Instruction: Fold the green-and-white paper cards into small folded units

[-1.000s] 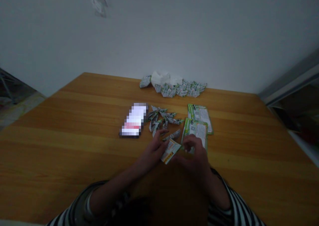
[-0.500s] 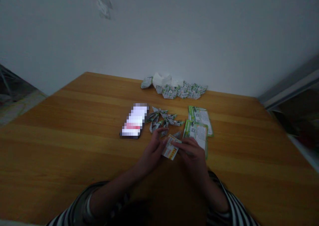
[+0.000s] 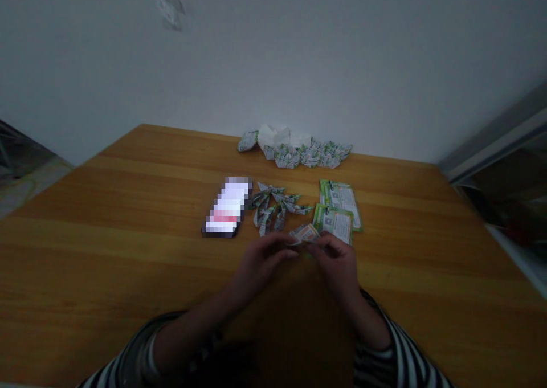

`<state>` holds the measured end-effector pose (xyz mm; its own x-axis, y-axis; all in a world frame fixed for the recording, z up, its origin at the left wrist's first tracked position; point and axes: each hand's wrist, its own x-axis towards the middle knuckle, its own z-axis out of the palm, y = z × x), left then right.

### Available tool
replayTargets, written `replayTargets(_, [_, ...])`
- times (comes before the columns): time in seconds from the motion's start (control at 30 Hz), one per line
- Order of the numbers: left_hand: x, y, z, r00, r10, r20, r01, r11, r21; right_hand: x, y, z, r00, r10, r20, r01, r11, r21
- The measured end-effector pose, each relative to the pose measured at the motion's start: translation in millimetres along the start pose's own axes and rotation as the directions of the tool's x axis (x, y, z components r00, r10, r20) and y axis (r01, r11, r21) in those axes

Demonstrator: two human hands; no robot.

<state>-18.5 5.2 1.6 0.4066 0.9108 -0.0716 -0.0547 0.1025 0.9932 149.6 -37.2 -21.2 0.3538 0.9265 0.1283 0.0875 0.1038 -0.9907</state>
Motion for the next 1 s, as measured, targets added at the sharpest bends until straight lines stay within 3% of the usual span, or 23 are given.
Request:
replayTargets(0.1, [0.5,2.2,0.3,0.988,0.001,-0.151,0.011,0.997,0.079,-4.0,1.1,2.8,1.0,0.007,0.018,-0.007,1.0,0.027])
replayTargets(0.23, [0.2,5.5,2.5,0.968,-0.061,-0.242,0.064,0.998,0.005,-12.9,-2.4,9.0,1.0,-0.016,0.003,0.016,1.0,0.012])
replayTargets(0.43, [0.4,1.9,5.2,0.944,-0.214,-0.249,0.188,0.974,-0.125,-17.0,-5.2,15.7,0.999,0.041,-0.023,-0.041,0.999,0.016])
replayTargets(0.73, [-1.3,0.8,7.8,0.951,-0.227,-0.21,0.182,0.96,-0.213,-14.9,-7.8,16.4,0.994,0.111,-0.015,-0.111,0.994,0.008])
replayTargets(1.0, [-2.5,2.4,7.0,0.942,-0.243,-0.23,0.196,0.958,-0.208,-18.9,-4.5,17.7,0.996,0.092,-0.011,-0.092,0.996,0.007])
